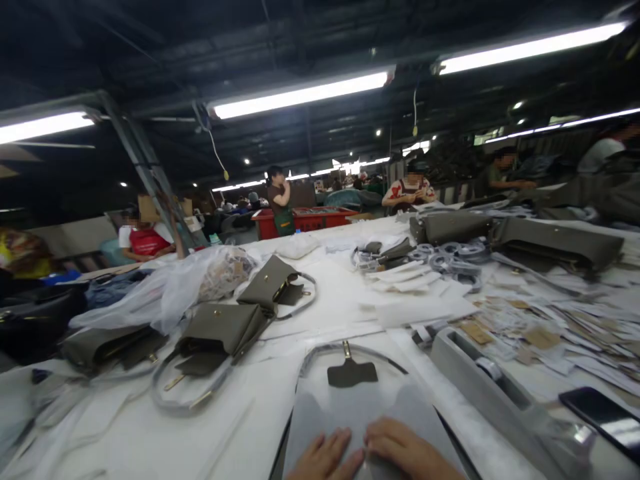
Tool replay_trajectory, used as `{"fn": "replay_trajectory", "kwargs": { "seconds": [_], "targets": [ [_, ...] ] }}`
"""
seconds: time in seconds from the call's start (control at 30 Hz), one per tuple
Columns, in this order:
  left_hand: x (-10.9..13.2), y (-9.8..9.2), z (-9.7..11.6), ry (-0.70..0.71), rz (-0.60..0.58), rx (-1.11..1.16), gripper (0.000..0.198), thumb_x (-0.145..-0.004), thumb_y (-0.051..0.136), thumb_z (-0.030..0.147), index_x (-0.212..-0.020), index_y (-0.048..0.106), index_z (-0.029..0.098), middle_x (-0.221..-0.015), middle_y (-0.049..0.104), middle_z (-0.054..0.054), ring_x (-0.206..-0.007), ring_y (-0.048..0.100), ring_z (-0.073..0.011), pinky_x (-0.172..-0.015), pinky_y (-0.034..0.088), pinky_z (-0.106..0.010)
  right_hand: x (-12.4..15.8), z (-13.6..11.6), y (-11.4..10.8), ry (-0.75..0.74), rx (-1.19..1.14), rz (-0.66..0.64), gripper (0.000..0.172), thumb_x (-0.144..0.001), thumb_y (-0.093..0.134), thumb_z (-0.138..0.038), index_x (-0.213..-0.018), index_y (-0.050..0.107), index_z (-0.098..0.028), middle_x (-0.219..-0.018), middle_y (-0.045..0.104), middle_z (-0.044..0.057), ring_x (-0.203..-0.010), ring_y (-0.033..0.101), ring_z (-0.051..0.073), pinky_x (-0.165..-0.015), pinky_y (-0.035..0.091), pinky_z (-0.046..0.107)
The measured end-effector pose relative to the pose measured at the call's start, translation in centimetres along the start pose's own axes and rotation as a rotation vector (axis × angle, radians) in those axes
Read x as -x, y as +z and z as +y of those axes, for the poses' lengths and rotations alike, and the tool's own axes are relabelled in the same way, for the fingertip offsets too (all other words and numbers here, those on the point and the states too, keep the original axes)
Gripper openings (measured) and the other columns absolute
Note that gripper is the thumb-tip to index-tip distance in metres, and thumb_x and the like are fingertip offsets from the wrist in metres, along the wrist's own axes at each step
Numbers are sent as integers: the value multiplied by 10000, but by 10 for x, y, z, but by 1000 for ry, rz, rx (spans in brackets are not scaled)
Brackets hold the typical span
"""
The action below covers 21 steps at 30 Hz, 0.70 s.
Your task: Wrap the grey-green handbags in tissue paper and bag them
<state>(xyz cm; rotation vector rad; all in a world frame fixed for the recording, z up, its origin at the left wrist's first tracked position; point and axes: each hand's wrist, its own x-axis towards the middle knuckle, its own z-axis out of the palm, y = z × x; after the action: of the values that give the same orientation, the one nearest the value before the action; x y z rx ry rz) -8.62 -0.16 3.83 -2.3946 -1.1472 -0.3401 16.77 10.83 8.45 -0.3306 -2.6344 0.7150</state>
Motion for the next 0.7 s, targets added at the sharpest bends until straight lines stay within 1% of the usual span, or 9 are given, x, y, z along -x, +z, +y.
{"fn": "replay_trajectory", "kwargs": {
  "seconds": [0.03,0.07,0.1,0.17,0.23,0.3,0.4,0.53,0.7],
  "targets": [
    [-4,-19,3,-40,-101,54,621,-992,432,506,-1534,279,245,-1430,543,-66,-1262,578,-184,-983,528,-304,3,-8,-4,62,-53,42,266,-892,638,-302,-1144,668,-221,-1233,677,128,-1176,626,251,-1023,510,362],
    [-9,-37,5,-116,-187,110,621,-997,433,481,-1540,255,239,-1507,448,-78,-1339,501,-201,-1046,486,-355,5,-14,-7,107,-87,56,226,-902,624,-272,-1114,674,-210,-1232,664,132,-1178,615,246,-1035,497,376],
    [-14,-51,5,-165,-254,174,594,-1008,428,442,-1540,245,253,-1541,400,-68,-1381,448,-194,-1091,445,-378,5,-17,-9,115,-115,54,210,-907,622,-260,-1102,676,-202,-1220,661,133,-1175,609,241,-1040,490,389],
    [-23,-68,2,-217,-359,319,547,-1022,405,417,-1531,264,277,-1567,364,-59,-1427,372,-179,-1149,369,-406,3,-17,-10,119,-139,60,232,-906,640,-262,-1124,663,-186,-1239,638,144,-1204,577,242,-1050,473,409],
    [-27,-70,-2,-230,-423,410,530,-1031,369,426,-1530,265,284,-1591,319,-61,-1451,325,-187,-1173,322,-437,1,-12,-9,96,-133,40,247,-910,643,-261,-1145,653,-186,-1258,619,146,-1236,544,242,-1064,454,424],
    [-28,-67,-3,-231,-445,440,534,-1033,348,442,-1534,254,284,-1600,301,-64,-1461,305,-199,-1180,300,-458,0,-9,-8,58,-109,25,249,-920,632,-252,-1158,647,-181,-1257,615,146,-1238,534,240,-1064,448,426],
    [-25,-63,-1,-228,-427,425,544,-1032,348,446,-1540,234,285,-1603,296,-63,-1466,293,-207,-1183,288,-459,-2,-11,-10,10,-52,11,239,-933,610,-238,-1161,646,-177,-1241,617,142,-1222,535,237,-1062,444,423],
    [-23,-61,1,-235,-403,396,549,-1029,362,446,-1540,229,295,-1603,296,-59,-1466,295,-212,-1177,297,-460,-3,-16,-11,-10,35,-8,244,-937,605,-239,-1174,645,-195,-1218,618,121,-1204,538,236,-1057,439,420],
    [-23,-62,2,-245,-414,407,539,-1028,356,456,-1534,246,307,-1606,292,-50,-1466,294,-211,-1181,287,-464,-3,-17,-11,-45,117,-11,219,-952,587,-260,-1149,663,-202,-1154,639,107,-1128,564,226,-1011,461,410]
  ]
}}
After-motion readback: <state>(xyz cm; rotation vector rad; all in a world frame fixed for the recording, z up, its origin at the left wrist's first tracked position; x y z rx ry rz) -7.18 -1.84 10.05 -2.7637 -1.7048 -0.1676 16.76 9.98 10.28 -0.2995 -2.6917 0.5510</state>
